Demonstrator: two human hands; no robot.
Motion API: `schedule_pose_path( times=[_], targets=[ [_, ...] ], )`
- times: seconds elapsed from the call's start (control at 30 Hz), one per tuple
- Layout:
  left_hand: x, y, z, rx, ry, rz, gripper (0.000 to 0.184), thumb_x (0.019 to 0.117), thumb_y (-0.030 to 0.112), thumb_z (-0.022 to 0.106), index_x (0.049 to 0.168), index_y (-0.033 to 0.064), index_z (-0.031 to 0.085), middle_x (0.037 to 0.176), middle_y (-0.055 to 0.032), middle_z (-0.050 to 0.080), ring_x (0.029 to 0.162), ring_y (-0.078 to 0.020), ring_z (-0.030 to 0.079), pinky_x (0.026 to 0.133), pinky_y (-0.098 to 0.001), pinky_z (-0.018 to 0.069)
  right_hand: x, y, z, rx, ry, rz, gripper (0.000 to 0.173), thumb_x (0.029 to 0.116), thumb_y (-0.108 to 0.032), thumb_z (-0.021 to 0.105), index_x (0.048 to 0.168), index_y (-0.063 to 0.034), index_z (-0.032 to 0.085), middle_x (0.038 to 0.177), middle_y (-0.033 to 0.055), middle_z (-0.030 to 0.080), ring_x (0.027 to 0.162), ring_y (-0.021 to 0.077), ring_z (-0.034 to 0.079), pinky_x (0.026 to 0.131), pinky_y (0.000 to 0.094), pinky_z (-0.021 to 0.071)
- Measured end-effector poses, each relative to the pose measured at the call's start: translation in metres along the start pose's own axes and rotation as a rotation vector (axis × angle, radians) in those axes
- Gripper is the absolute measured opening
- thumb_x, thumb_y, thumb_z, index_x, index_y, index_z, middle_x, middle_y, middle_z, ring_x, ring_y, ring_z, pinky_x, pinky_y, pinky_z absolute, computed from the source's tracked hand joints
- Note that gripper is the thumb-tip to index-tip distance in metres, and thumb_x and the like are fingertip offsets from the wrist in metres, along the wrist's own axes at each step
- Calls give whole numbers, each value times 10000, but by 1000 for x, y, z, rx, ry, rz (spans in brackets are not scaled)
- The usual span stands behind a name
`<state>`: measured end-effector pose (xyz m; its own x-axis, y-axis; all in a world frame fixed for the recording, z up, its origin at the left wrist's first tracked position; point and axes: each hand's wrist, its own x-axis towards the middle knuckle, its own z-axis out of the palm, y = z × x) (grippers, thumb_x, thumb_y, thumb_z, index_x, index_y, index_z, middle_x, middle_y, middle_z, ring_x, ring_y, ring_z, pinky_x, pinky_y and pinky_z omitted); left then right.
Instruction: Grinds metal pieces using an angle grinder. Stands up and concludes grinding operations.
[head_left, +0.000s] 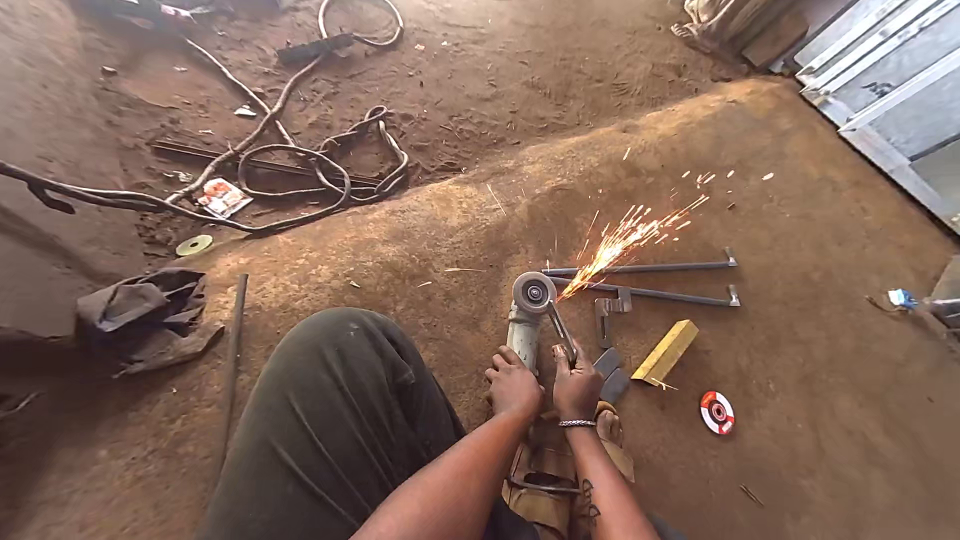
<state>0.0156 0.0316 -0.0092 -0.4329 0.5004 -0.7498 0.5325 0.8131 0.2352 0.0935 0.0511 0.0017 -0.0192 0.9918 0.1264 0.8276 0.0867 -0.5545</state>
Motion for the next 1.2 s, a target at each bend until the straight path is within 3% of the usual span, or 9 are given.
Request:
schedule_pose_path(
  times=[0.17,0.43,1.2],
  targets=[
    [-2,2,-2,14,-6,-5,1112,820,420,785,1643,50,134,1551,-247,383,1270,-416,583,889,-522,592,2,12,-2,38,-43,43,324,992,-208,703,1256,-22,732,951,171,774,880,341,747,849,580,568],
    [-4,1,-2,3,-4,-2,1097,829,390,778,1638,47,121,1538,-244,396,1268,-413,585,891,-526,592,8,12,-3,90,-90,56,317,996,-207,706,1271,-48,726,970,153,774,880,312,745,845,559,574],
    [-5,1,-3,23,-6,23,1085,871,423,743,1634,0,98,1565,-276,354,1288,-418,569,936,-511,575,11,-2,-10,56,-144,69,333,1008,-218,688,1289,-40,706,975,180,762,881,343,738,847,569,571]
  ],
)
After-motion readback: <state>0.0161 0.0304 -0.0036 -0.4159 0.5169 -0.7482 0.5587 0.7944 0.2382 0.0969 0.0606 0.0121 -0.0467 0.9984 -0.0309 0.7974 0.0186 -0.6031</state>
